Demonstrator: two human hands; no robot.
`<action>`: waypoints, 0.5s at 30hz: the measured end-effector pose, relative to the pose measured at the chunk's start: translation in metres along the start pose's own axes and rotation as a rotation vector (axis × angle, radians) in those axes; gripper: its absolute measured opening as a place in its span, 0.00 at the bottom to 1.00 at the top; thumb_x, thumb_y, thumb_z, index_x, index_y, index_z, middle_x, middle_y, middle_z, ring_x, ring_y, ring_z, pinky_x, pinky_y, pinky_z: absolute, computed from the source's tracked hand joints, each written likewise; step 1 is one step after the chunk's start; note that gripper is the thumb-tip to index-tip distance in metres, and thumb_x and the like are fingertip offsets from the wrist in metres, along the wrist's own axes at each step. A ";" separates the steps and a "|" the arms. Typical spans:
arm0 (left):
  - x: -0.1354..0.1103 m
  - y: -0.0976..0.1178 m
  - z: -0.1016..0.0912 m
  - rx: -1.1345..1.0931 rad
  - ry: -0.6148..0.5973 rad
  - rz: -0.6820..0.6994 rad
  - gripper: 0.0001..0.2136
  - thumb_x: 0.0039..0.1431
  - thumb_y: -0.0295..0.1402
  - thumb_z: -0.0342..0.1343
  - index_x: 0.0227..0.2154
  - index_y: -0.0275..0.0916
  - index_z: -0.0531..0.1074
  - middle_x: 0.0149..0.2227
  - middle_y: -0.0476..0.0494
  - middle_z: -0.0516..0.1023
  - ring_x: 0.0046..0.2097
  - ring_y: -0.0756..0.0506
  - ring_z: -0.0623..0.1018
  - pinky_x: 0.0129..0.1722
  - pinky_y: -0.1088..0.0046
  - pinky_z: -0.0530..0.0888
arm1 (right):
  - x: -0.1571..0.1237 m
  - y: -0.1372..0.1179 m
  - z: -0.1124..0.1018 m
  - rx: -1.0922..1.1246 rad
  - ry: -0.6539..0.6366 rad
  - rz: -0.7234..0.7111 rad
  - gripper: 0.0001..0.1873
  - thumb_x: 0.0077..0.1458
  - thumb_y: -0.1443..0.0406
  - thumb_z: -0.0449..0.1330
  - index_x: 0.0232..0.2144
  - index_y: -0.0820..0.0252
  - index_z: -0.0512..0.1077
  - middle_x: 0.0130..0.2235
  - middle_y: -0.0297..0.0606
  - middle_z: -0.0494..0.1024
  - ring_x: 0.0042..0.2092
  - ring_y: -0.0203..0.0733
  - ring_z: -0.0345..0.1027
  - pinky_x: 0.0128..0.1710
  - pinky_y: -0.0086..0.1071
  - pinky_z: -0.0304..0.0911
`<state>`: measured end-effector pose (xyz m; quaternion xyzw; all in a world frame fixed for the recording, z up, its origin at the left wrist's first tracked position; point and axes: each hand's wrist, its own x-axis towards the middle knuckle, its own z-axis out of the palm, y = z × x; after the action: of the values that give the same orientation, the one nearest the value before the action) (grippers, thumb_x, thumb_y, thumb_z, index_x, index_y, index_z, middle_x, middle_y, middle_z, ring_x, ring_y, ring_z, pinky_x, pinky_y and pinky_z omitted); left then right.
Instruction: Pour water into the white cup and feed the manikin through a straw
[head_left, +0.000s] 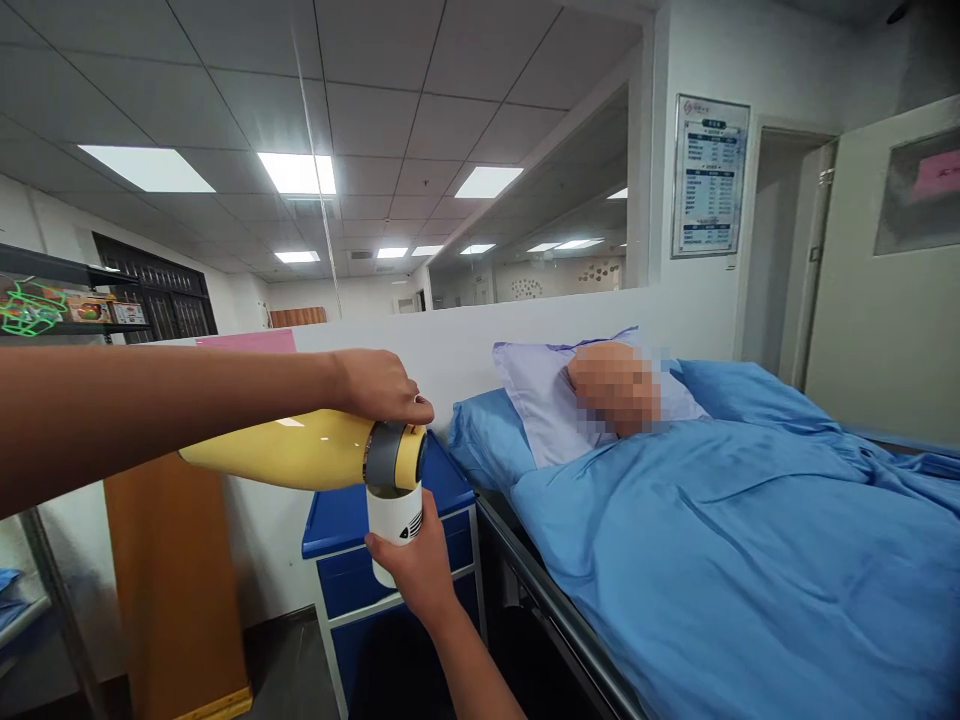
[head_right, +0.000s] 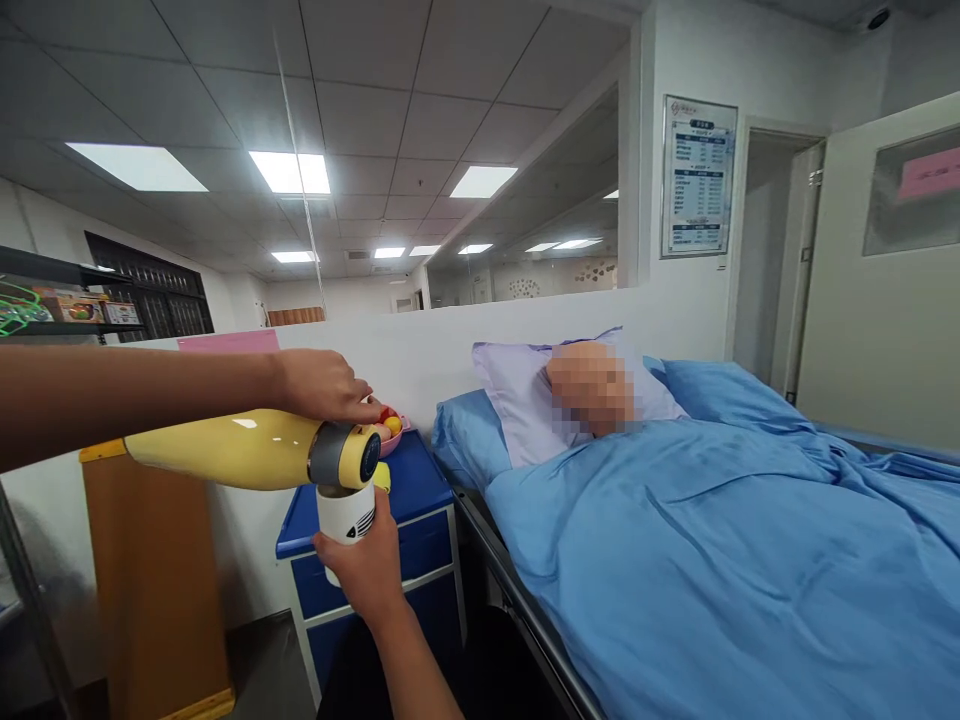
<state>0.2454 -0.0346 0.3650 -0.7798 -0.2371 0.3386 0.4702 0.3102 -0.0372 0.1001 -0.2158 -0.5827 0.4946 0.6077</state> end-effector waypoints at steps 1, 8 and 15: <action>0.002 0.000 -0.002 0.003 0.004 0.003 0.14 0.63 0.26 0.50 0.49 0.47 0.66 0.34 0.42 0.80 0.29 0.43 0.76 0.23 0.68 0.57 | 0.000 -0.001 -0.001 -0.004 0.001 -0.001 0.29 0.37 0.64 0.70 0.44 0.57 0.66 0.34 0.32 0.76 0.33 0.42 0.68 0.33 0.34 0.66; 0.005 0.003 -0.011 -0.016 0.050 -0.016 0.11 0.62 0.26 0.52 0.44 0.48 0.67 0.32 0.45 0.80 0.27 0.46 0.75 0.24 0.69 0.58 | -0.005 -0.004 -0.004 0.042 -0.001 0.004 0.28 0.39 0.64 0.69 0.44 0.56 0.66 0.34 0.31 0.76 0.33 0.41 0.68 0.33 0.33 0.65; 0.004 0.002 -0.013 0.054 0.040 0.031 0.11 0.63 0.27 0.52 0.47 0.47 0.67 0.32 0.44 0.80 0.27 0.45 0.75 0.22 0.69 0.57 | -0.009 -0.009 0.000 0.087 -0.007 -0.004 0.26 0.39 0.64 0.69 0.42 0.56 0.66 0.33 0.31 0.76 0.32 0.40 0.67 0.32 0.32 0.64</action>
<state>0.2573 -0.0402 0.3663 -0.7769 -0.2065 0.3367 0.4903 0.3154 -0.0485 0.1036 -0.1861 -0.5633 0.5190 0.6155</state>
